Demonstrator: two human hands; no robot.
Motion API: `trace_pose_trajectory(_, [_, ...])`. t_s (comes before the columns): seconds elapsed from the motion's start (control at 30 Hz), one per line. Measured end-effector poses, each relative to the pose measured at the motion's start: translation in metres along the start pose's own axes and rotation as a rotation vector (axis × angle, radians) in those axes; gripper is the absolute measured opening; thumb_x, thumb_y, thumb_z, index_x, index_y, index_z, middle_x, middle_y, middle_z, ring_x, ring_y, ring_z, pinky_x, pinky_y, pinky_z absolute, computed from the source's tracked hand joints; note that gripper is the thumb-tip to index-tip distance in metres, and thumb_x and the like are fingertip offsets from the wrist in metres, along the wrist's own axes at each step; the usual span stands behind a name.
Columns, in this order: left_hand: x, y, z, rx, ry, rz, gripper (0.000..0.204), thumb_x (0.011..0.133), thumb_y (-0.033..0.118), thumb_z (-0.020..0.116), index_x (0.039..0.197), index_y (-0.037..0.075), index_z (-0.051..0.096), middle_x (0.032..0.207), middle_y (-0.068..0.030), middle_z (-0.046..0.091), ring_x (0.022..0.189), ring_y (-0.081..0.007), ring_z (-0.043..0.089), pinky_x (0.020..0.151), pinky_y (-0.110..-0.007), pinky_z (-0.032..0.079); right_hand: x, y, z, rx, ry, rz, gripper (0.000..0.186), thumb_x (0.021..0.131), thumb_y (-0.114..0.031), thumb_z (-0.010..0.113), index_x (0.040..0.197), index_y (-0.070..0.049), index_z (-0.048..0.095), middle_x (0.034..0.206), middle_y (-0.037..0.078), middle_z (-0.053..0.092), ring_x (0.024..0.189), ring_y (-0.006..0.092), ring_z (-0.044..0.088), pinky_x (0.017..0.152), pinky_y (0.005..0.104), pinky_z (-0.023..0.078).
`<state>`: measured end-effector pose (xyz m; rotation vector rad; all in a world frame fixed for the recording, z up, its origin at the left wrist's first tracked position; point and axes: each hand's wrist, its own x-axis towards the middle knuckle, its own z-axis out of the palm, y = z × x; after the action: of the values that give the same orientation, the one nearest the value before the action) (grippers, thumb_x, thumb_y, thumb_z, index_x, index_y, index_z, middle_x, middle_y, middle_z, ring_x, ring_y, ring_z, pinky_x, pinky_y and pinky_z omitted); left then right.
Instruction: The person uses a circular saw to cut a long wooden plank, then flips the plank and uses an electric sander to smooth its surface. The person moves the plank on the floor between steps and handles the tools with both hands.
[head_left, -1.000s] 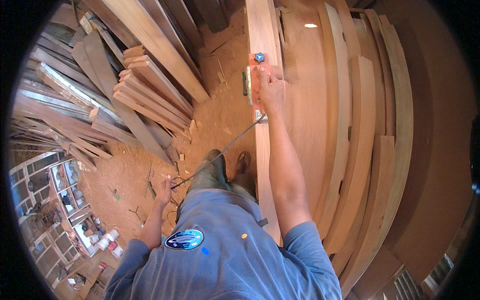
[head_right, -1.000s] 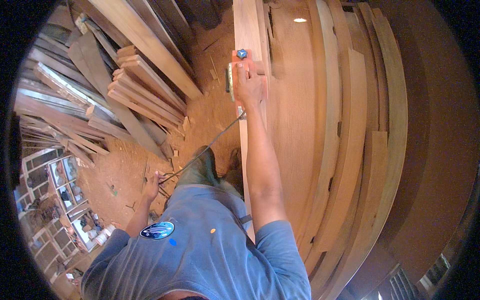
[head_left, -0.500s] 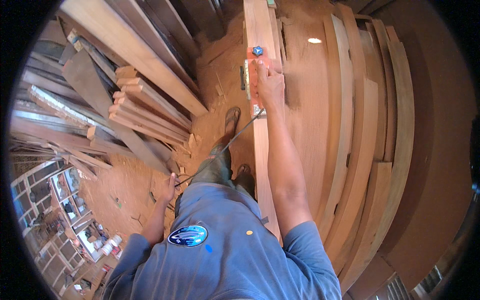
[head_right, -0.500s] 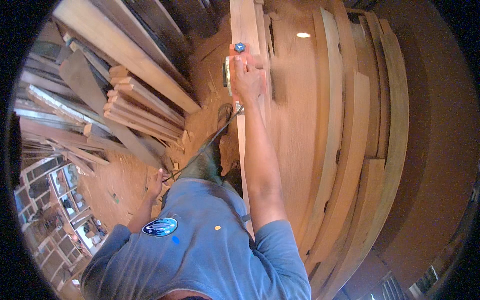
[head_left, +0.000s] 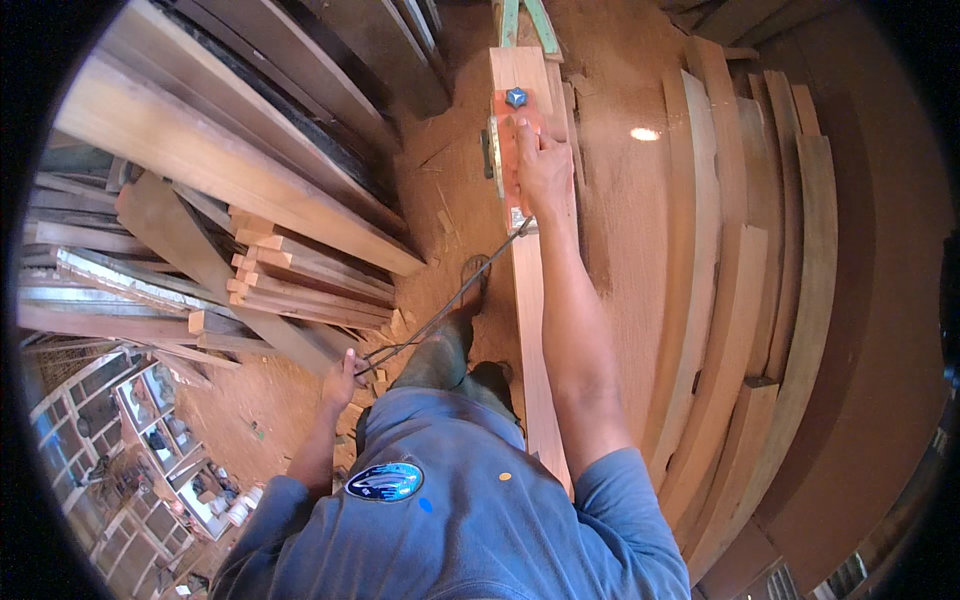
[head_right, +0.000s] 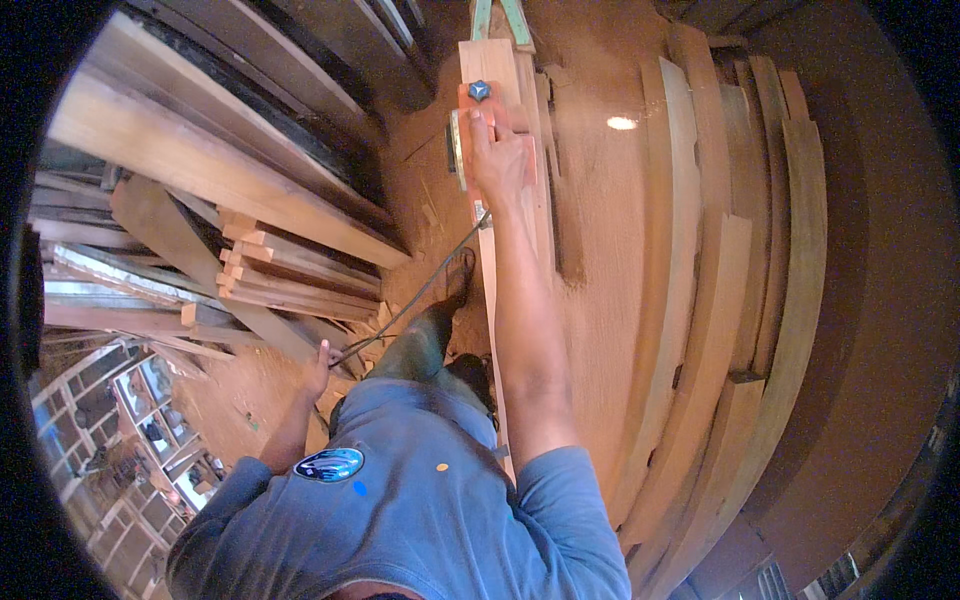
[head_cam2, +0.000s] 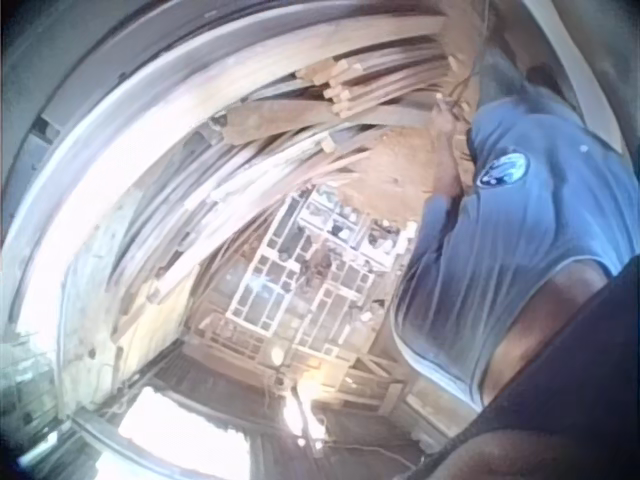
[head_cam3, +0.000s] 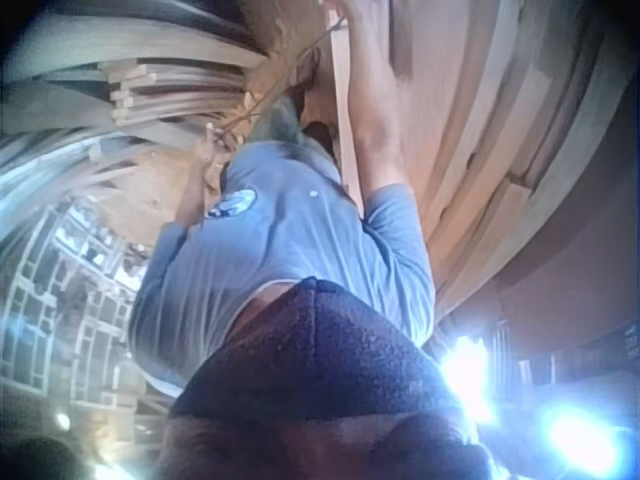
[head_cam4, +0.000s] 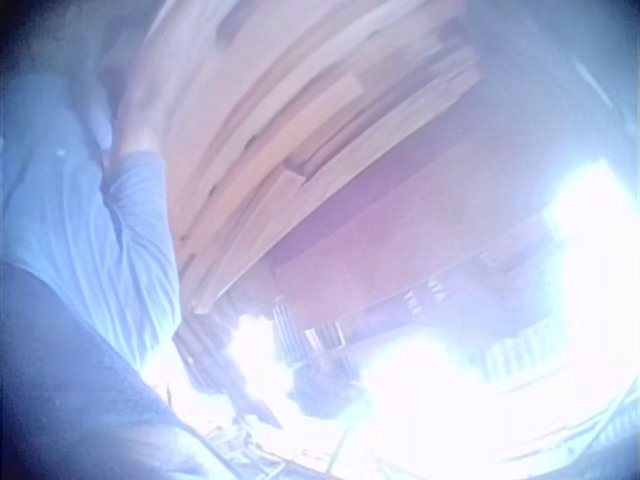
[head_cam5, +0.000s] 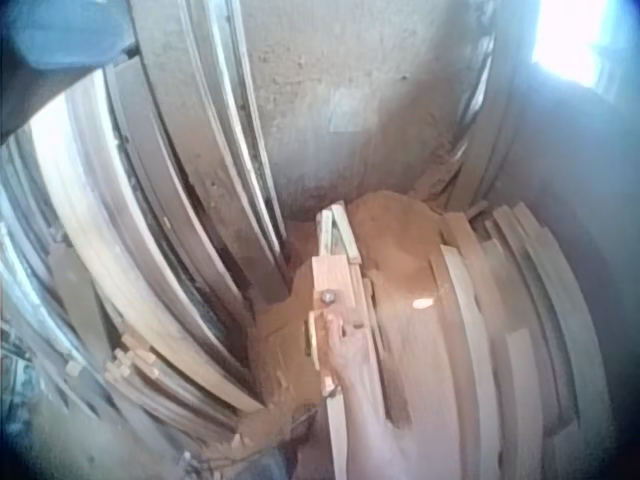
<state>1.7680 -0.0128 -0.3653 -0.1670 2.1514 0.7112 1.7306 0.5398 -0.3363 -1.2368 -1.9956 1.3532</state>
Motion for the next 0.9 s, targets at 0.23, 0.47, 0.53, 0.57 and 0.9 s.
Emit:
trace_pose_trajectory(0.23, [0.032, 0.045, -0.002, 0.062, -0.008, -0.006, 0.077, 0.106, 0.062, 0.03, 0.106, -0.003, 0.072, 0.075, -0.0108, 0.069, 0.077, -0.0245, 0.067, 0.079, -0.039, 0.052, 0.08, -0.034, 0.034, 0.08, -0.071, 0.093, 0.062, 0.096, -0.054, 0.059, 0.094, 0.006, 0.074, 0.064, 0.017, 0.063, 0.058, 0.024, 0.064, 0.058, 0.04, 0.05])
trace_pose_trajectory(0.47, [0.069, 0.084, 0.012, -0.091, -0.043, -0.074, 0.076, 0.106, 0.061, 0.031, 0.113, -0.005, 0.067, 0.082, -0.0112, 0.07, 0.083, -0.0211, 0.066, 0.084, -0.034, 0.05, 0.137, -0.062, 0.049, 0.191, -0.141, 0.161, 0.064, 0.094, -0.056, 0.061, 0.093, 0.006, 0.075, 0.067, 0.02, 0.068, 0.063, 0.0259, 0.07, 0.062, 0.0405, 0.051])
trace_pose_trajectory(0.53, [0.078, 0.091, 0.015, -0.115, -0.067, -0.086, 0.075, 0.107, 0.06, 0.03, 0.113, -0.005, 0.067, 0.082, -0.0108, 0.07, 0.081, -0.0205, 0.065, 0.083, -0.034, 0.05, 0.151, -0.062, 0.058, 0.197, -0.088, 0.112, 0.062, 0.094, -0.055, 0.062, 0.094, 0.005, 0.075, 0.068, 0.02, 0.069, 0.065, 0.0254, 0.07, 0.062, 0.0403, 0.051])
trace_pose_trajectory(0.57, [0.083, 0.095, 0.014, -0.122, -0.084, -0.085, 0.075, 0.107, 0.06, 0.03, 0.112, -0.005, 0.067, 0.082, -0.0105, 0.07, 0.081, -0.0202, 0.065, 0.083, -0.034, 0.05, 0.162, -0.054, 0.064, 0.177, -0.029, 0.062, 0.061, 0.094, -0.055, 0.062, 0.095, 0.004, 0.076, 0.07, 0.019, 0.07, 0.067, 0.0254, 0.07, 0.063, 0.0402, 0.052])
trace_pose_trajectory(0.9, [0.083, 0.107, -0.019, -0.048, -0.121, 0.069, 0.075, 0.105, 0.063, 0.03, 0.108, -0.001, 0.069, 0.07, -0.0084, 0.065, 0.068, -0.0173, 0.062, 0.069, -0.034, 0.05, 0.077, -0.021, -0.021, -0.068, 0.048, -0.193, 0.057, 0.09, -0.062, 0.062, 0.118, -0.013, 0.073, 0.115, 0.021, 0.07, 0.108, 0.036, 0.066, 0.095, 0.0452, 0.051])
